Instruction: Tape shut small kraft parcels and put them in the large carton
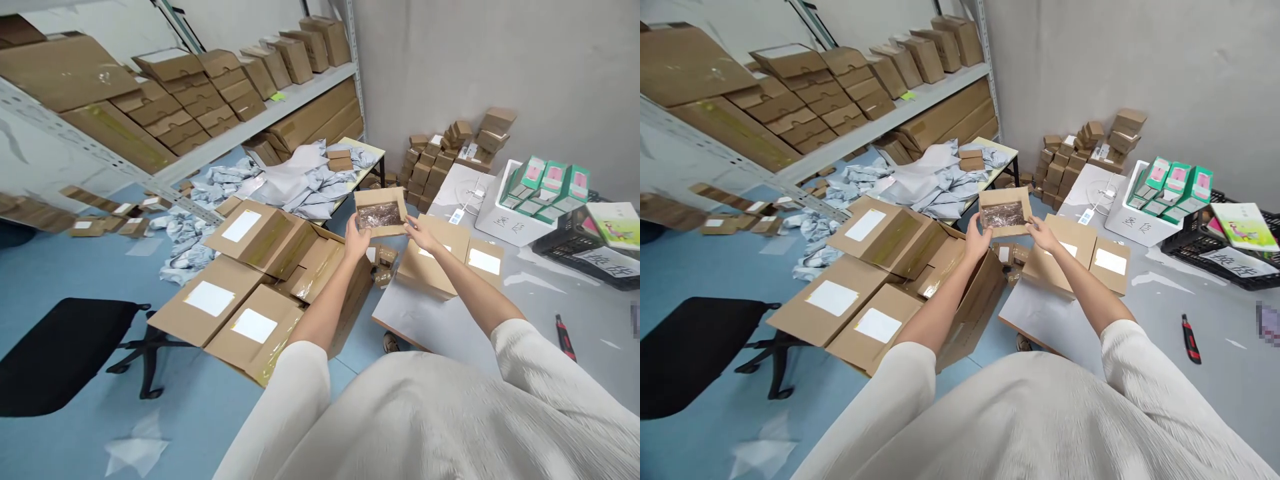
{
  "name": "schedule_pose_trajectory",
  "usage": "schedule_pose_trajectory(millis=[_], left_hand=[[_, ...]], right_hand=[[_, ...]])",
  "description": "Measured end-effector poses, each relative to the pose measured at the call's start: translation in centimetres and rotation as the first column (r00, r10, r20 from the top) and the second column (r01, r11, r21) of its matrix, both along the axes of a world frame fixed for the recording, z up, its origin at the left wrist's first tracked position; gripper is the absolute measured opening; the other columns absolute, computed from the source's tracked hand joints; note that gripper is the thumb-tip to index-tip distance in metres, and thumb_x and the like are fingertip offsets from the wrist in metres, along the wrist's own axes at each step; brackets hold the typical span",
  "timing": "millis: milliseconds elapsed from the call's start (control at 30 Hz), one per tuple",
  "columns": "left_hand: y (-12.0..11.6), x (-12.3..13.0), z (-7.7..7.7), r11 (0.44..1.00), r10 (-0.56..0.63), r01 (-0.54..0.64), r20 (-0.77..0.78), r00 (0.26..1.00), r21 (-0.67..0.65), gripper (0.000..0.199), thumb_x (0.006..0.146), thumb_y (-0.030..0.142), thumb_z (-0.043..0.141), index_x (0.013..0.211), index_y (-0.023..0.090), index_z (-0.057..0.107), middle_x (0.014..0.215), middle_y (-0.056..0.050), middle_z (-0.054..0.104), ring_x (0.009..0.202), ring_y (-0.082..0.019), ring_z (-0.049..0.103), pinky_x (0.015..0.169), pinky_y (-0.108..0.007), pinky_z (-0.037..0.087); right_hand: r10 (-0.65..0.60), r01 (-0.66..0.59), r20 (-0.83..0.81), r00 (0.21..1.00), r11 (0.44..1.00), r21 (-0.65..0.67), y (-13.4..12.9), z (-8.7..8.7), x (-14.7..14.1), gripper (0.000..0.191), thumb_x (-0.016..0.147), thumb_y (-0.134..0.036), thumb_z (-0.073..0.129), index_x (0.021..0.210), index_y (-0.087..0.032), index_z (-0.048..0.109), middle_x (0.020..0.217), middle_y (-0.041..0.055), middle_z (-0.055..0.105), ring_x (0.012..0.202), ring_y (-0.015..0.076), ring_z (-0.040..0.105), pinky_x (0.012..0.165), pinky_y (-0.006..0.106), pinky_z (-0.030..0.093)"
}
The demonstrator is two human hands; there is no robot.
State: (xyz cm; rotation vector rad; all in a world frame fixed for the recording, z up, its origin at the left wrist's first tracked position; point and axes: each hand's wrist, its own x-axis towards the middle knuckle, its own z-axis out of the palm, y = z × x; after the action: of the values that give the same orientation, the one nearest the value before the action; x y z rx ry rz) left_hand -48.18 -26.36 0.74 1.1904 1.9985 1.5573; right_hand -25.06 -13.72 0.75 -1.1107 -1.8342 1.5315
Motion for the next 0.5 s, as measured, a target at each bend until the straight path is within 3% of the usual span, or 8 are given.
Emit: schedule_pose_trajectory(millis=[133,267,367,500], left_hand=[[0.2,0.0,-1.7,0.998,-0.017,0.016,-0.013,1.000,-0.067,0.067,0.089,0.023,0.071,0.153,0.021,0.051,0.161,-0.018,0.054,0.157,-0.032,0.046,0.137,-0.053,0.031],[-0.1,1.2,-3.0,0.990,-0.093,0.093,-0.001,0.996,-0.110,0.064,0.092,0.026,0.070,0.154,0.021,0.050,0.163,-0.019,0.051,0.159,-0.033,0.043,0.137,-0.055,0.029],[0.5,2.6,-3.1,0.984,-0.119,0.119,0.008,0.993,-0.132,0.061,0.095,0.025,0.066,0.154,0.020,0.049,0.164,-0.020,0.050,0.160,-0.034,0.043,0.136,-0.057,0.030],[1.8,5.1,-2.7,0.973,-0.175,0.175,0.014,0.985,-0.150,0.059,0.096,0.022,0.064,0.153,0.020,0.050,0.164,-0.021,0.050,0.159,-0.035,0.044,0.136,-0.057,0.031]], right_hand=[[-0.032,0.032,0.037,0.999,0.999,0.001,0.2,-0.4,1.3,0.063,0.097,-0.062,0.068,0.152,-0.031,0.064,0.174,0.0086,0.043,0.139,0.0295,0.060,0.111,0.048,0.060],[-0.061,0.061,0.058,0.996,0.998,-0.005,-0.1,-0.2,3.9,0.053,0.099,-0.056,0.064,0.143,-0.026,0.069,0.153,0.0122,0.062,0.128,0.0281,0.066,0.105,0.047,0.063],[-0.091,0.092,0.053,0.994,0.995,-0.022,-0.2,0.1,5.8,0.049,0.100,-0.052,0.062,0.139,-0.023,0.070,0.134,0.0121,0.071,0.122,0.0268,0.069,0.104,0.046,0.062],[-0.145,0.146,0.042,0.989,0.989,-0.025,-0.4,0.4,8.4,0.044,0.101,-0.050,0.061,0.133,-0.022,0.071,0.137,0.0127,0.071,0.122,0.0272,0.070,0.103,0.047,0.063]])
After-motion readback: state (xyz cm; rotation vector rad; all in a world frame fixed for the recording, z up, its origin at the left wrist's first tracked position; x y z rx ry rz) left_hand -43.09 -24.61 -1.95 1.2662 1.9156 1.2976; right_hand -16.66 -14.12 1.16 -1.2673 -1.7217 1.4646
